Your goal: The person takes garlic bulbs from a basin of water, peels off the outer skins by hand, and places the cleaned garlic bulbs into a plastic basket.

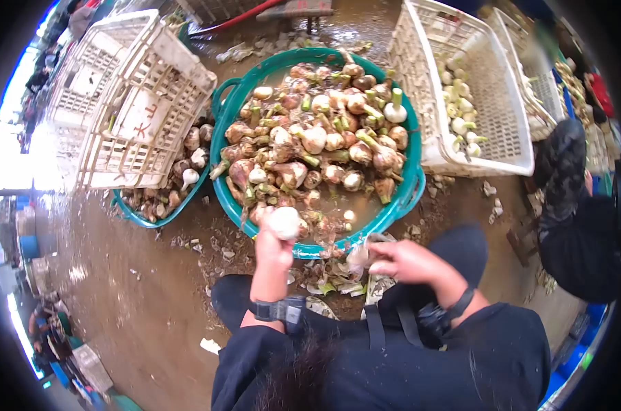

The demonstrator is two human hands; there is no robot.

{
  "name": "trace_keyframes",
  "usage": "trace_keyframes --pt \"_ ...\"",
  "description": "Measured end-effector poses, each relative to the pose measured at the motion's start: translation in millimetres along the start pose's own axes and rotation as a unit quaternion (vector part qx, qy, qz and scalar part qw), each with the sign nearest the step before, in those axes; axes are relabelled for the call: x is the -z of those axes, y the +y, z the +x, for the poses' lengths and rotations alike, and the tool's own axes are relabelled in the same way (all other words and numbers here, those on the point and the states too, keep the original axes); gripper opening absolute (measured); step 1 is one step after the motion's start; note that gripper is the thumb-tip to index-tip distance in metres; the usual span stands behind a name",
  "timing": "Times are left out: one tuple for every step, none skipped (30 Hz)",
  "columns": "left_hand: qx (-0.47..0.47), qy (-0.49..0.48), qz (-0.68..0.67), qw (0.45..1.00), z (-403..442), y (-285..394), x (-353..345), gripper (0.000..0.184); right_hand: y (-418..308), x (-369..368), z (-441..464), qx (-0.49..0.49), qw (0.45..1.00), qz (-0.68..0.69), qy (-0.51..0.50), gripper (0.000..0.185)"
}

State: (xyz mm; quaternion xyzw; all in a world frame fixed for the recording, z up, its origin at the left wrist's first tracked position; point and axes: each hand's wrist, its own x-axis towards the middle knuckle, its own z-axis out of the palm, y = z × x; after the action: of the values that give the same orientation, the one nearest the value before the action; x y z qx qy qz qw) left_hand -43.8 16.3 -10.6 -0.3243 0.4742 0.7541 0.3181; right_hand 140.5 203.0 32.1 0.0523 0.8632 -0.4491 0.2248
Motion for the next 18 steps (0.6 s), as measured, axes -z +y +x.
trace_keyframes --pt "-0.035 -0.010 0.085 0.996 1.2 -11.3 -5.5 0.029 4.8 -17.6 10.9 -0.082 0.988 0.117 0.058 0.060" --pt "-0.055 -0.055 0.245 0.966 -4.0 -16.7 -10.2 0.030 -7.0 -19.6 26.4 -0.107 0.920 0.359 0.115 0.059" --pt "-0.068 -0.101 0.400 0.908 -9.2 -19.2 -16.6 0.031 -21.2 -21.0 42.7 -0.132 0.788 0.578 0.168 0.058" --pt "-0.059 -0.167 0.430 0.885 -21.8 -15.0 -33.8 0.031 -25.5 -12.9 58.3 -0.153 0.641 0.744 0.107 0.051" --pt "-0.107 -0.178 0.393 0.896 -22.8 -9.6 -47.1 0.026 -6.4 -17.1 68.0 -0.186 0.573 0.792 0.102 0.045" --pt "-0.130 -0.148 0.342 0.919 -10.3 3.7 -49.9 0.019 -2.0 -1.5 64.9 -0.171 0.543 0.811 0.135 0.048" --pt "-0.235 -0.101 0.404 0.878 8.4 23.8 -46.8 0.015 0.9 20.1 58.5 -0.154 0.514 0.826 0.174 0.050" --pt "-0.222 -0.043 0.395 0.890 40.4 46.4 -32.6 0.011 -10.4 59.2 46.3 -0.062 0.503 0.830 0.234 0.056" --pt "-0.286 0.029 0.431 0.855 66.6 73.2 -17.0 0.013 -25.3 95.0 32.9 0.031 0.488 0.823 0.289 0.062" --pt "-0.377 0.086 0.512 0.767 111.6 97.6 24.4 0.020 -29.5 109.9 22.5 0.024 0.468 0.815 0.341 0.067" --pt "-0.394 0.146 0.512 0.749 136.0 119.6 45.7 0.026 -31.3 119.8 17.6 0.020 0.448 0.804 0.391 0.072" --pt "-0.422 0.160 0.587 0.672 150.4 145.0 61.0 0.028 -21.3 112.3 19.7 0.031 0.504 0.788 0.352 0.075" --pt "-0.446 0.166 0.654 0.588 163.3 162.4 72.1 0.030 -6.7 96.4 28.1 -0.017 0.579 0.749 0.322 0.067" --pt "-0.445 0.185 0.681 0.551 174.4 171.2 79.1 0.033 -1.8 82.9 45.1 -0.178 0.722 0.594 0.307 0.050" --pt "-0.446 0.205 0.704 0.514 186.8 178.0 84.1 0.036 -5.7 74.5 64.6 -0.285 0.797 0.476 0.238 0.042" --pt "-0.429 0.167 0.677 0.574 205.7 184.8 95.2 0.039 6.8 54.0 88.9 -0.345 0.798 0.450 0.203 0.057" --pt "-0.412 0.131 0.644 0.632 224.0 185.8 103.0 0.044 37.9 18.6 115.4 -0.359 0.794 0.442 0.214 0.063" --pt "-0.347 0.143 0.689 0.621 221.3 187.1 96.2 0.048 44.7 -0.9 140.0 -0.404 0.787 0.396 0.247 0.071"
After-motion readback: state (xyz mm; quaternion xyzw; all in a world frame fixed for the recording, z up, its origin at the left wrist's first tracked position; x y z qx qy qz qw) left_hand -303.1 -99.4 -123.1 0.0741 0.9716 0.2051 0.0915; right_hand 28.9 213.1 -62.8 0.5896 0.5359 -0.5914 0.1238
